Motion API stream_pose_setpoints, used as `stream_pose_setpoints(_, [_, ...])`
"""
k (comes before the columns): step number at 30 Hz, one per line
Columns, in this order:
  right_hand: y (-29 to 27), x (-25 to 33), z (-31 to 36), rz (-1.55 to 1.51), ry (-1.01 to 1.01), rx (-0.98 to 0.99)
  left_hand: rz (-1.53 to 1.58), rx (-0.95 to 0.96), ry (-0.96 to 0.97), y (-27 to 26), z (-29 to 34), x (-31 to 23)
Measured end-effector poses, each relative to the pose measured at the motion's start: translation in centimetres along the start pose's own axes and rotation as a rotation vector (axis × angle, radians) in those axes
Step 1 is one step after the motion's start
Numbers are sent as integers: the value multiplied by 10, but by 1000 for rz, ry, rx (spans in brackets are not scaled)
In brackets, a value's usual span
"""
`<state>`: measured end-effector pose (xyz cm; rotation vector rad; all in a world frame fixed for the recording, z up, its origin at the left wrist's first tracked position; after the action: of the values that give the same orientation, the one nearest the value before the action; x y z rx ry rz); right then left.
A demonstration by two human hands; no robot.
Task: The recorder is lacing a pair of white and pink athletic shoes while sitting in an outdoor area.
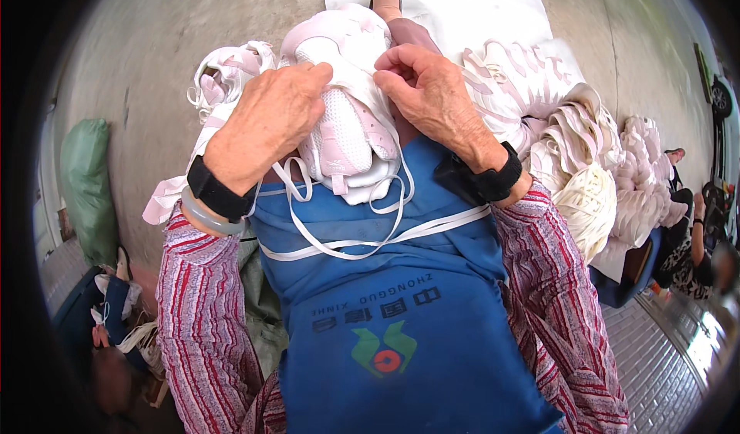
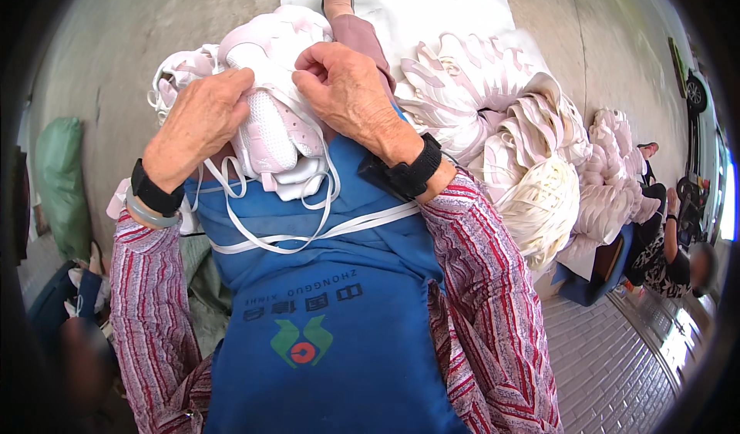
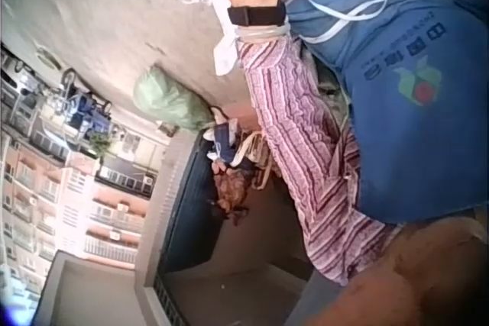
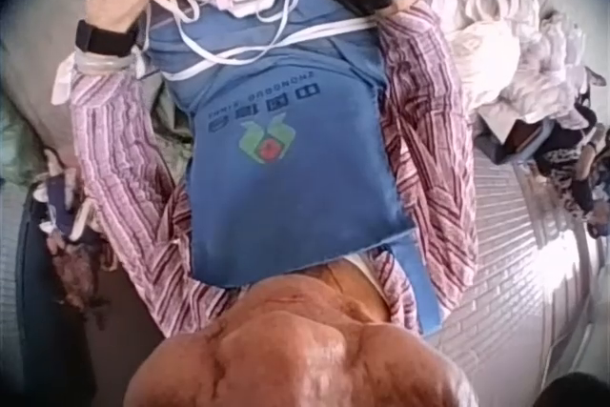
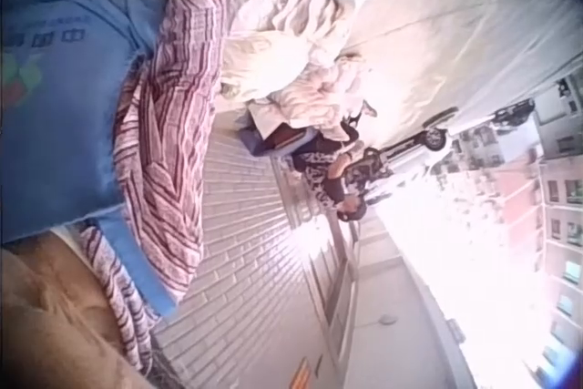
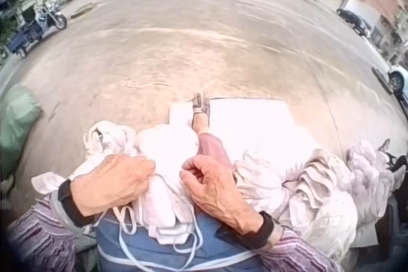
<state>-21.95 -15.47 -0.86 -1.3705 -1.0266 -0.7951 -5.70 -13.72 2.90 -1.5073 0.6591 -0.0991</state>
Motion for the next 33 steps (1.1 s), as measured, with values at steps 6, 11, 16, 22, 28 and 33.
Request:
stream_pose_setpoints(6, [0,-1,0,-2,7,5,170,53,-119,-7,0,12])
stream_pose_setpoints(11, [1,-6,-1,-12,59,14,285,57,-298,-15,23,34])
stream_pose_setpoints(16, [1,12,-5,-3,-69,-33,468,-30,-604,-9,53,53])
stream_pose_setpoints(22, [53,57,3,226,-478,159,1198,-173,-1035,14,76,51])
stream_pose_setpoints(28, [81,58,5,387,-682,283,1610,-342,-1024,11,95,47])
stream_pose_setpoints(33, [83,75,-2,406,-527,376,1677,-433,-909,10,105,39])
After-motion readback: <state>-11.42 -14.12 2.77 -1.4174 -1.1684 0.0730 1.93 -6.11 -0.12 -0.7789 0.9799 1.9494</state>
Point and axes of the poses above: each hand's wrist, its own z-axis away from the middle knuckle, its own y-axis out of the palm, x = y × z, the point moved 6 cm from there along -z, towards the middle knuckle, and after that the axes turned 12 degrees about -x, right-handed, at the moved point
